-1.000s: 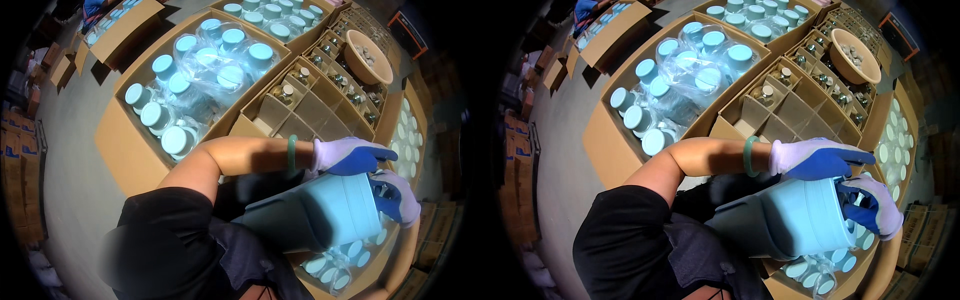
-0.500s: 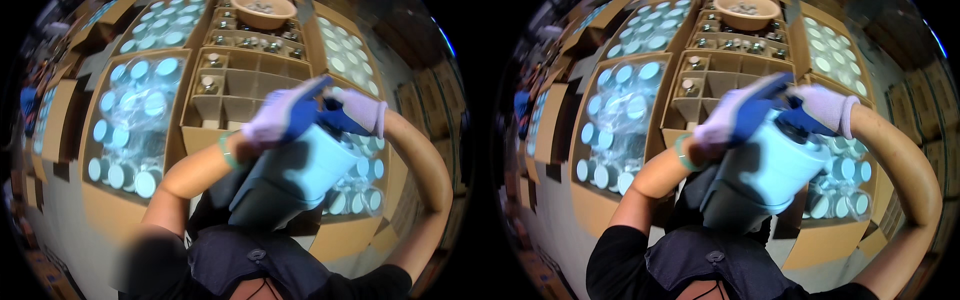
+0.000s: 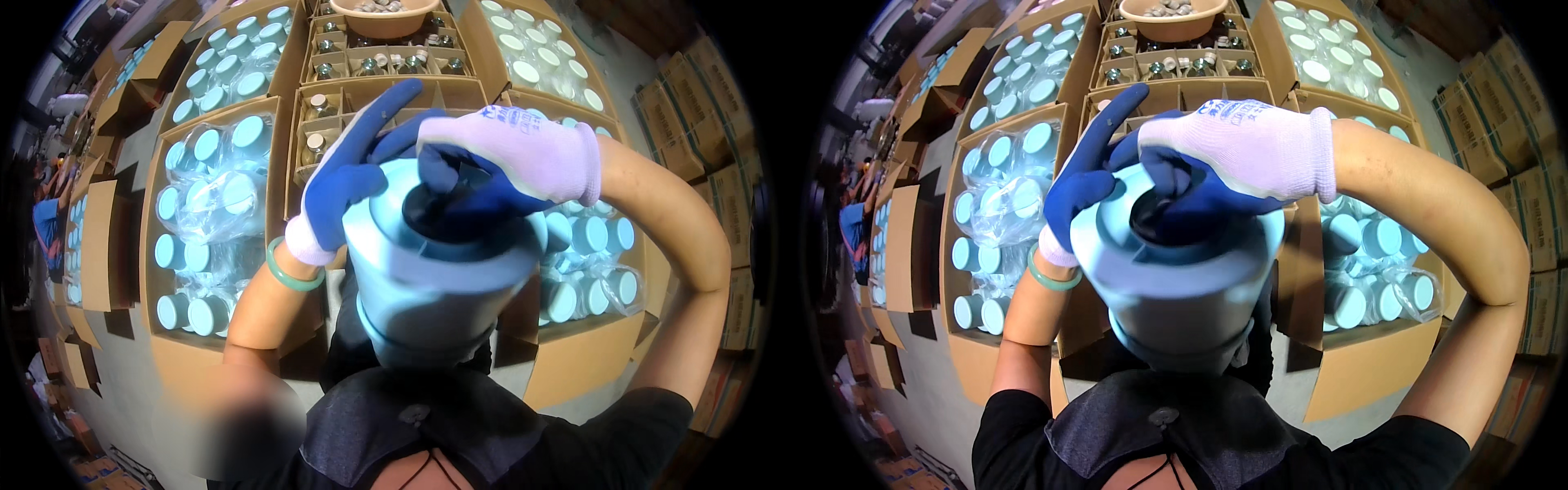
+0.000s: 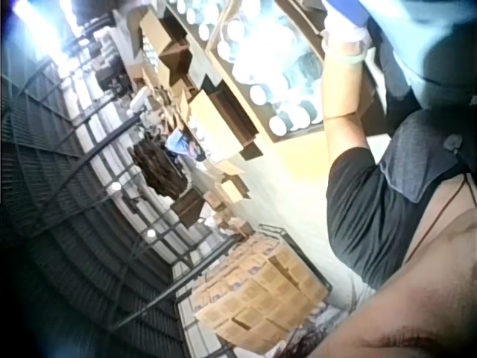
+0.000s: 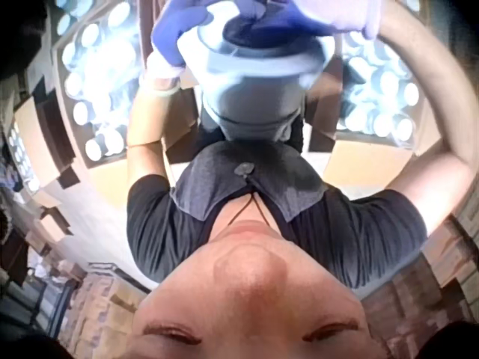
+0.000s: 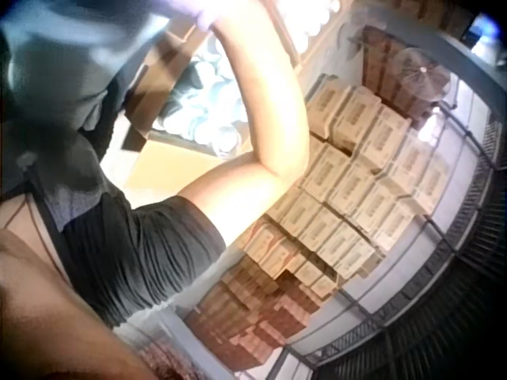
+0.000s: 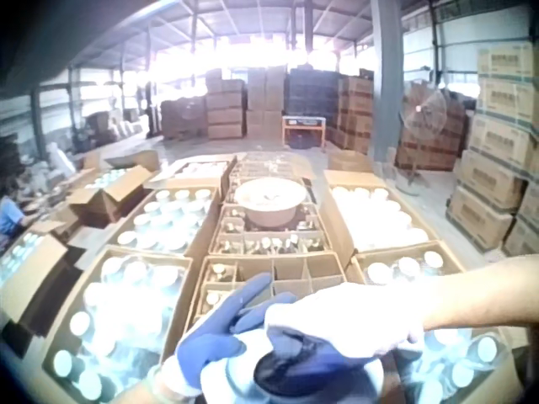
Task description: The person assembles insulated bottles by placing a glass liner into a blue plastic shell, screwing on a top cap and a bottom base, wrapping the finished bottle in plastic, and placing it into a divided cardboard box.
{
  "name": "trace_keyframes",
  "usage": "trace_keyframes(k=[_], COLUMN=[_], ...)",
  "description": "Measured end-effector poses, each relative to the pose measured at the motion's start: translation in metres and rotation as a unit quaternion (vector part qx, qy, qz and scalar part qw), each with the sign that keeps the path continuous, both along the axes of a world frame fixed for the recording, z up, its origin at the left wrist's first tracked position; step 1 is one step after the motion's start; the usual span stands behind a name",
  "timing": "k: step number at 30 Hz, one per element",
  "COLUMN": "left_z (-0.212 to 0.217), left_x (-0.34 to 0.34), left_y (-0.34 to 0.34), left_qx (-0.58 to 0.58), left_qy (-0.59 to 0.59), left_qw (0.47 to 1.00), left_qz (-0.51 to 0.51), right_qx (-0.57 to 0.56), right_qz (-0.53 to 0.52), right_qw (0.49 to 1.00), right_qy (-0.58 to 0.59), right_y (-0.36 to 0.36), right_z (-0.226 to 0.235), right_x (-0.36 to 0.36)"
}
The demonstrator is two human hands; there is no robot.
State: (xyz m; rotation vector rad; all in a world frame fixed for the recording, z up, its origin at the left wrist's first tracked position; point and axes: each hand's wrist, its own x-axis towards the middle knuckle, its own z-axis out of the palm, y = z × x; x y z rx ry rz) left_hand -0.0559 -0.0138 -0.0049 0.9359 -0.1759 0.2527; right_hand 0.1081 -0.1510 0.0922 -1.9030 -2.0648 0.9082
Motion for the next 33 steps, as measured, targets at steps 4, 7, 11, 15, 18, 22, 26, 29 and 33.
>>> trace_keyframes(k=[4,7,11,15,18,22,26,29,33], left_z=[-0.017,-0.049,-0.058,-0.061,-0.074,-0.076,-0.074,-0.075,-0.077], left_x=[0.037,0.06,0.055,0.014,-0.005,-0.01,0.001,0.028,0.071], left_y=[0.001,0.008,0.021,0.049,0.073,0.075,0.065,0.06,0.041], left_qx=[0.086,0.152,0.185,0.221,0.142,0.133,0.089,0.088,0.055], left_qy=[0.054,0.076,0.025,0.06,0.053,0.047,0.048,0.071,0.123], left_qw=[0.994,0.984,0.978,0.961,0.978,0.98,0.987,0.989,0.99], left_qz=[0.03,0.062,0.09,0.156,0.14,0.141,0.127,0.099,0.051], right_qx=[0.012,-0.051,0.105,0.23,0.007,0.105,0.177,0.342,0.46], right_qz=[-0.089,-0.059,-0.115,-0.182,-0.078,-0.089,-0.422,-0.454,-0.563], right_qw=[0.988,0.985,0.988,0.955,0.991,0.971,0.889,0.808,0.685], right_qy=[-0.123,-0.157,-0.008,0.034,-0.106,-0.197,0.002,0.153,0.052], right_y=[-0.006,0.016,-0.003,-0.094,-0.147,-0.144,-0.067,-0.026,0.006], right_z=[-0.024,-0.057,-0.085,-0.182,-0.253,-0.299,-0.275,-0.258,-0.206], right_x=[0.011,0.04,0.073,0.076,-0.024,-0.052,0.062,0.142,0.22])
